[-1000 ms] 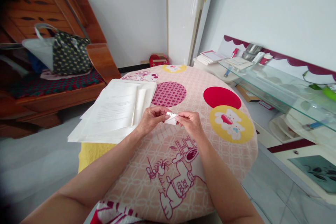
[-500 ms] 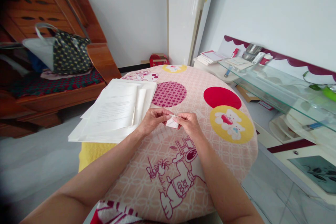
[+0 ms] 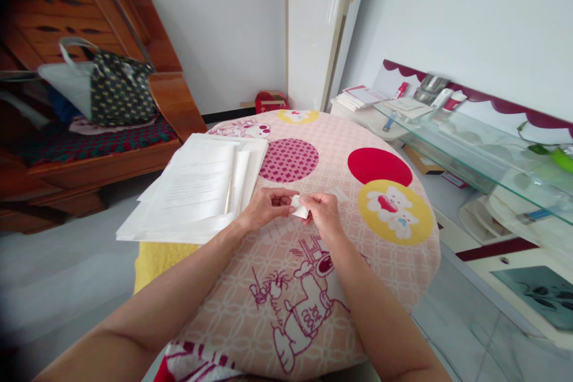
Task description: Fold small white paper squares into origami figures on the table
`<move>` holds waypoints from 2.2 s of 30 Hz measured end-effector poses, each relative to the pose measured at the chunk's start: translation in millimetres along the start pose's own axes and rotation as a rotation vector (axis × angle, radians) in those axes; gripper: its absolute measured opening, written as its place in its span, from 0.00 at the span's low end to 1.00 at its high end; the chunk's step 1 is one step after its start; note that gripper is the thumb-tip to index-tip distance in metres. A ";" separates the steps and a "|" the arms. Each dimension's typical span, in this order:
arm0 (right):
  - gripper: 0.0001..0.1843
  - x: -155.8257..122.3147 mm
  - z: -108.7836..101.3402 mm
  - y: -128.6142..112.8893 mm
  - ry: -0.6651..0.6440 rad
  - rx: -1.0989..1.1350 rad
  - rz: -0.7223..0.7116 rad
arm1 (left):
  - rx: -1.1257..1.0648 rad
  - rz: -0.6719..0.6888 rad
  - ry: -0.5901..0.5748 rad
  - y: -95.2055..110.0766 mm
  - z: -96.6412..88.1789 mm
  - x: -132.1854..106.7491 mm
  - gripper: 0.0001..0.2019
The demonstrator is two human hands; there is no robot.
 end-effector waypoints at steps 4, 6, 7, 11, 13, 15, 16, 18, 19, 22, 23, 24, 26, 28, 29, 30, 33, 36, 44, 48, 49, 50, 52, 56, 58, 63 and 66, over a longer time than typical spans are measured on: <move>0.15 -1.0 1.6 0.1 0.013 0.023 0.039 | -0.067 -0.030 -0.037 -2.5 2.6 0.2 0.23; 0.15 -1.8 3.2 -0.9 0.010 0.044 0.051 | -0.130 -0.050 -0.060 -2.0 3.3 0.3 0.23; 0.15 -2.0 3.9 -1.4 0.008 0.056 0.051 | -0.160 -0.064 -0.067 -1.5 3.4 0.3 0.24; 0.16 -2.1 4.8 -3.6 0.008 0.075 0.014 | -0.275 -0.132 -0.056 0.9 1.3 -0.6 0.25; 0.16 -2.0 4.2 -4.6 0.008 0.052 -0.019 | -0.301 -0.164 -0.056 2.6 1.2 -1.7 0.24; 0.17 -2.2 4.0 -5.4 0.005 0.015 -0.056 | -0.288 -0.193 -0.067 3.9 2.7 -2.9 0.20; 0.17 -2.5 4.2 -5.5 0.002 -0.006 -0.073 | -0.268 -0.205 -0.073 4.3 3.9 -3.4 0.18; 0.18 -3.0 5.2 -4.7 -0.007 -0.051 -0.097 | -0.212 -0.222 -0.081 4.2 6.7 -4.1 0.13; 0.18 -3.1 5.8 -3.9 -0.013 -0.073 -0.108 | -0.183 -0.226 -0.081 3.9 8.0 -4.3 0.11; 0.18 -2.7 6.9 -1.2 -0.013 -0.137 -0.148 | -0.121 -0.230 -0.053 2.5 9.8 -4.0 0.09; 0.18 -2.4 6.9 -0.3 -0.007 -0.154 -0.161 | -0.112 -0.231 -0.038 2.1 9.8 -3.9 0.08; 0.18 -2.1 6.9 0.5 -0.003 -0.169 -0.170 | -0.108 -0.233 -0.025 1.9 9.7 -3.8 0.08; 0.18 -1.6 6.9 1.5 0.001 -0.197 -0.185 | -0.120 -0.234 -0.009 2.0 9.7 -3.8 0.07; 0.19 -1.7 7.7 1.6 -0.003 -0.220 -0.201 | -0.149 -0.236 -0.009 2.6 10.1 -4.1 0.06; 0.19 -2.0 8.3 1.4 -0.007 -0.229 -0.208 | -0.167 -0.235 -0.011 3.0 10.3 -4.4 0.07; 0.19 -2.4 9.0 1.2 -0.012 -0.232 -0.212 | -0.185 -0.233 -0.014 3.4 10.6 -4.6 0.07; 0.19 -3.8 11.2 0.7 -0.022 -0.190 -0.198 | -0.234 -0.226 -0.010 4.1 10.3 -5.0 0.09; 0.18 -5.3 12.2 -0.8 -0.014 -0.110 -0.159 | -0.267 -0.235 -0.022 4.3 9.6 -4.6 0.09; 0.18 -4.4 8.5 -4.2 -0.020 -0.030 -0.133 | -0.315 -0.274 -0.143 5.6 5.3 -5.4 0.11; 0.17 -2.1 5.6 -1.9 -0.052 -0.077 -0.164 | -0.299 -0.267 -0.179 4.9 3.3 -5.9 0.13; 0.17 -1.7 5.4 -1.4 -0.069 -0.096 -0.165 | -0.275 -0.265 -0.166 4.0 2.2 -5.5 0.12; 0.17 -1.4 5.4 -1.0 -0.091 -0.113 -0.161 | -0.247 -0.266 -0.152 2.9 1.2 -5.0 0.12; 0.16 -1.0 6.3 -1.2 -0.152 -0.131 -0.142 | -0.194 -0.267 -0.138 0.9 -0.2 -4.0 0.13; 0.12 -1.3 7.0 -4.5 -0.210 -0.157 -0.068 | -0.122 -0.258 -0.164 -0.1 -0.1 -3.1 0.14; 0.11 -1.6 6.3 -6.4 -0.194 -0.173 -0.035 | -0.090 -0.259 -0.190 0.2 0.7 -3.3 0.13; 0.11 -1.2 4.6 -4.4 -0.258 -0.127 0.020 | -0.079 -0.254 -0.223 1.6 0.4 -4.4 0.14; 0.12 0.5 2.6 -0.7 -0.338 -0.073 0.051 | -0.087 -0.255 -0.231 2.1 -0.5 -4.6 0.16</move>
Point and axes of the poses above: each hand's wrist, its own x-axis towards the middle knuckle, its own z-axis out of the palm, y = z × x, the point moved 4 cm from there along x, towards the middle knuckle, and after that the axes turned 1 degree about -z, right-handed, at the moved point
